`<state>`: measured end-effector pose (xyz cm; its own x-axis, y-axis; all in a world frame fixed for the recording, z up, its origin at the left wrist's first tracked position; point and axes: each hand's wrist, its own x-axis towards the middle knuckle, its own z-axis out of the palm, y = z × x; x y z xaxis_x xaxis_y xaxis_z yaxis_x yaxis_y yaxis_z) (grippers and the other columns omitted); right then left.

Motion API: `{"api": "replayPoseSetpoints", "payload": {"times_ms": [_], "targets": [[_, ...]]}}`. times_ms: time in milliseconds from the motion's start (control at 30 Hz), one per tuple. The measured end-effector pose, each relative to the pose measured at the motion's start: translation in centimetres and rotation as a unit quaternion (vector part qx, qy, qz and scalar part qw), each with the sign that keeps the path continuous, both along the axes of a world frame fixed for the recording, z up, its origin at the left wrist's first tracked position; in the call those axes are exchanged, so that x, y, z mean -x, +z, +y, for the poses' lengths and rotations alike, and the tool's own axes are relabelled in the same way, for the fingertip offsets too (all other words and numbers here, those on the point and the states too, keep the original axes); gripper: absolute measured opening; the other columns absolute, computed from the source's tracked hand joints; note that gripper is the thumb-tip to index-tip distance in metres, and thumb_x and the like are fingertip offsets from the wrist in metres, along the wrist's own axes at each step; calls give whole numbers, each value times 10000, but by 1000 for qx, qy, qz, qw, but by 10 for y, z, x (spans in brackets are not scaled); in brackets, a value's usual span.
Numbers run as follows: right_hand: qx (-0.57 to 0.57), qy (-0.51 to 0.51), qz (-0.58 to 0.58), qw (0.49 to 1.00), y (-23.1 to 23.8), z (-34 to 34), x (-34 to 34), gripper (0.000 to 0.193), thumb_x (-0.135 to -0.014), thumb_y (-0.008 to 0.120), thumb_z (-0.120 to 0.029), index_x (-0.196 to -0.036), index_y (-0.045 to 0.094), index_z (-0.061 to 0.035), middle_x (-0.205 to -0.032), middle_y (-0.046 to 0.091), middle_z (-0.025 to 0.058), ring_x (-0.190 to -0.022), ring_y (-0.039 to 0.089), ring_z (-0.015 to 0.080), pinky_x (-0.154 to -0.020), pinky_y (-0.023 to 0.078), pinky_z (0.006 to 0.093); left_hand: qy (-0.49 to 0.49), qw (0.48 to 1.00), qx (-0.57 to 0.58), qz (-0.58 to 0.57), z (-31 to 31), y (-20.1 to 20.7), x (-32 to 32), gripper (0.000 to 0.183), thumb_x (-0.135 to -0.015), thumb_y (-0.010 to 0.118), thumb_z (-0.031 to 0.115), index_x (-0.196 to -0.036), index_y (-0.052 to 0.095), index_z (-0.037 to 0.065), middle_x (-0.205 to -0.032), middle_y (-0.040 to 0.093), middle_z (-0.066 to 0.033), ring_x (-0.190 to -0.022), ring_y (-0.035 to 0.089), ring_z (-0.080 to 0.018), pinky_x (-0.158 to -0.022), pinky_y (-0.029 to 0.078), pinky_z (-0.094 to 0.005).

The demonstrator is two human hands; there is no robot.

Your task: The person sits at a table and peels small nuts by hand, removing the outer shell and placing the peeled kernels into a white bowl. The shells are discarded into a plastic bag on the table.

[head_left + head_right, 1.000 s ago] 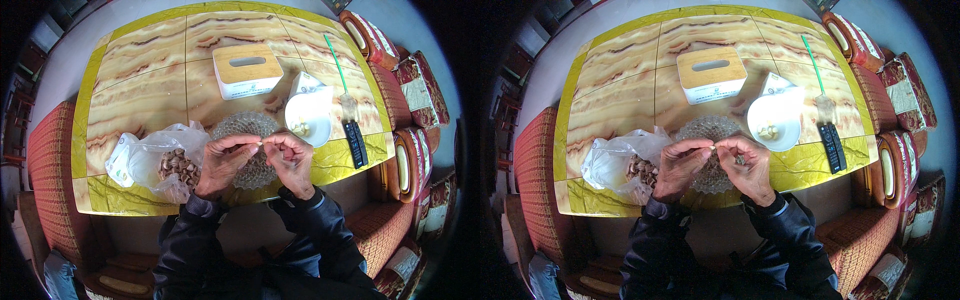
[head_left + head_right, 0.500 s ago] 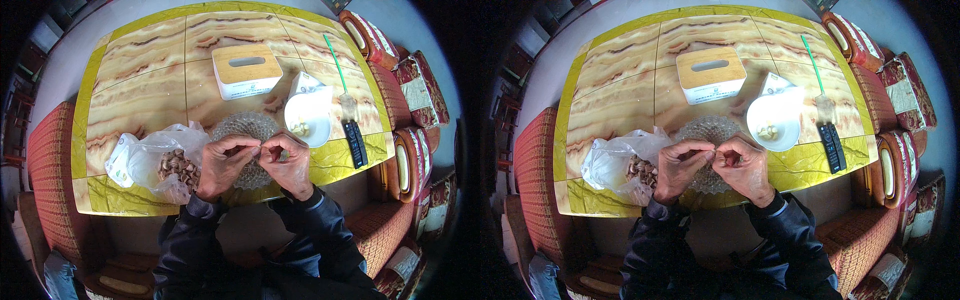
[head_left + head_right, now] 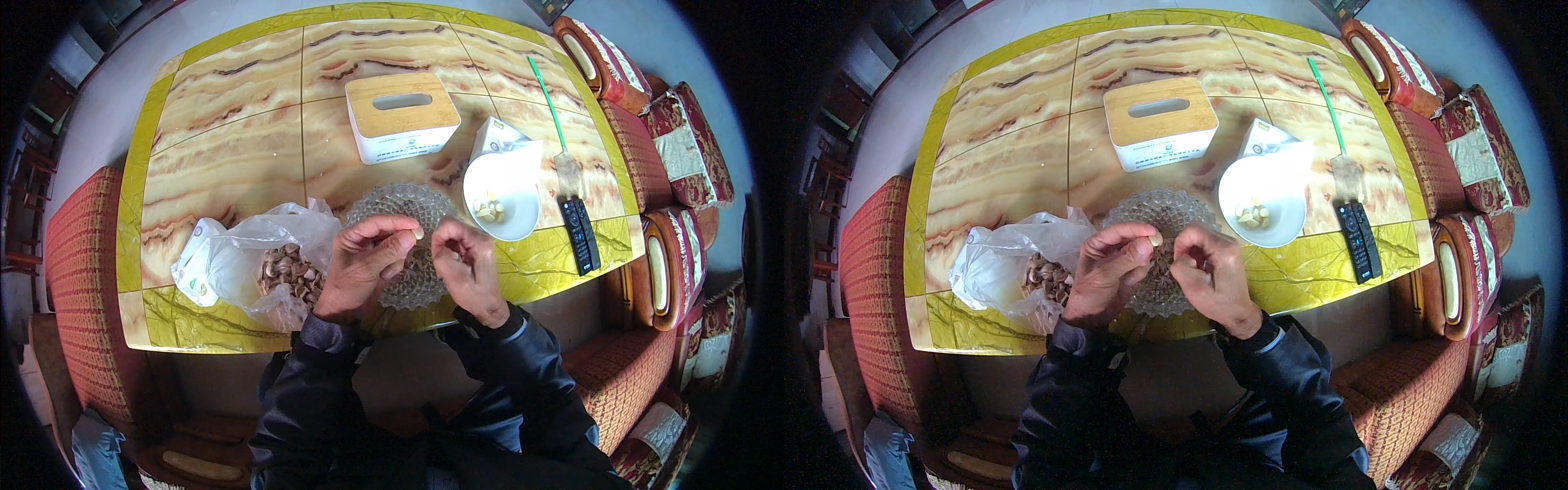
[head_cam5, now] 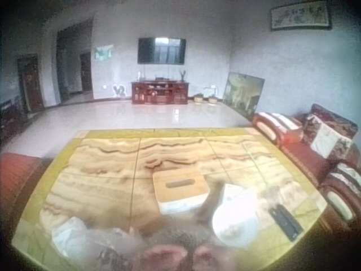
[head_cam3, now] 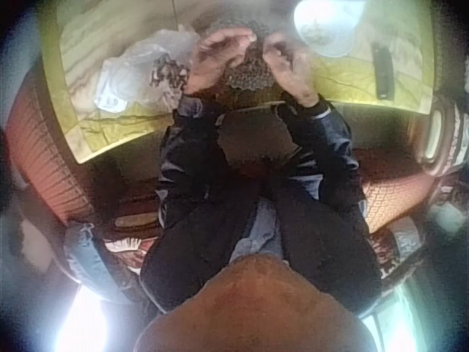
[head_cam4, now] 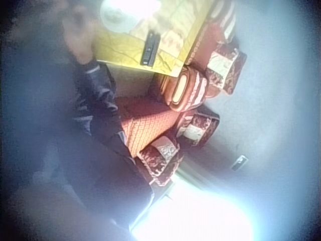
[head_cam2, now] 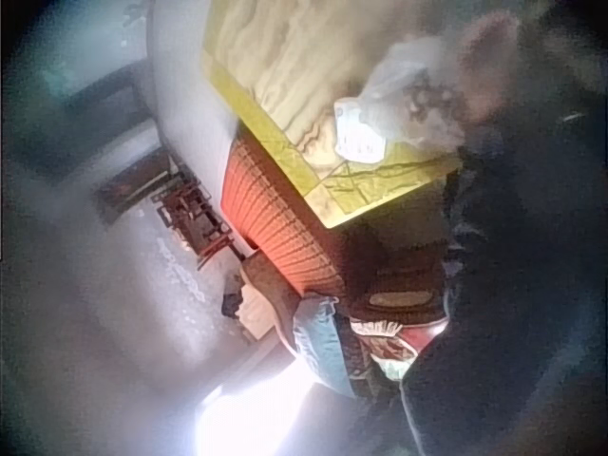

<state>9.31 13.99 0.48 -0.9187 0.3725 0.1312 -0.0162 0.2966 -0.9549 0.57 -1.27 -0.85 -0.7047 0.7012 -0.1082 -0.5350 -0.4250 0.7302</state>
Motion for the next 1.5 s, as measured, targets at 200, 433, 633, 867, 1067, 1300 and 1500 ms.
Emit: {"api": "replayPoseSetpoints", "payload": {"times_ms": [200,433,633,867,1067,1300,1500], "targets": [[-137,28,17,990,-6,-4,3,121,-768,650,12,-709,548,-14,-626,530,90,-512,528,214,-494,422,323,22,999,28,-8,10,11,3,136,-959,673,83,-1061,701,-2,-863,671,-8,-613,449,-34,-537,340,-193],[-269,48,-26,962,-1,-2,-10,109,-742,702,-144,-789,640,-67,-831,657,106,-697,668,311,-604,520,427,85,954,175,230,46,31,-6,129,-944,704,119,-951,715,-10,-776,636,12,-684,518,-28,-591,410,-187],[-329,62,-14,942,-6,10,-23,187,-728,733,-198,-845,687,-59,-858,678,126,-718,684,323,-606,532,432,93,866,286,399,85,39,-16,191,-912,740,130,-909,713,-59,-732,658,-24,-676,534,-36,-604,450,-215],[-333,65,-14,941,-10,18,-32,183,-739,709,-196,-855,699,-55,-837,681,143,-702,685,326,-600,520,444,72,834,326,439,115,28,-13,195,-890,747,126,-974,730,-49,-787,716,-110,-696,610,-81,-641,489,-249],[-320,48,-19,946,-10,26,-35,137,-740,713,-156,-832,695,-57,-843,685,147,-703,674,343,-601,517,441,54,836,307,451,124,16,-8,238,-921,715,157,-1052,730,-42,-850,731,-118,-746,641,-105,-692,506,-260],[-38,12,-20,999,-10,34,-34,155,-913,690,-126,-791,661,-34,-676,609,69,-517,567,125,-474,428,302,63,967,212,124,91,32,-6,246,-991,625,179,-1104,713,-21,-653,529,64,-563,419,-16,-523,330,-192],[287,-125,27,950,-14,51,-53,432,-999,626,-247,-613,480,-120,-565,466,-20,-455,387,57,-409,293,239,77,991,98,-42,49,33,6,290,-1001,597,184,-1240,628,23,-647,395,77,-514,332,-33,-443,237,-198]]}}
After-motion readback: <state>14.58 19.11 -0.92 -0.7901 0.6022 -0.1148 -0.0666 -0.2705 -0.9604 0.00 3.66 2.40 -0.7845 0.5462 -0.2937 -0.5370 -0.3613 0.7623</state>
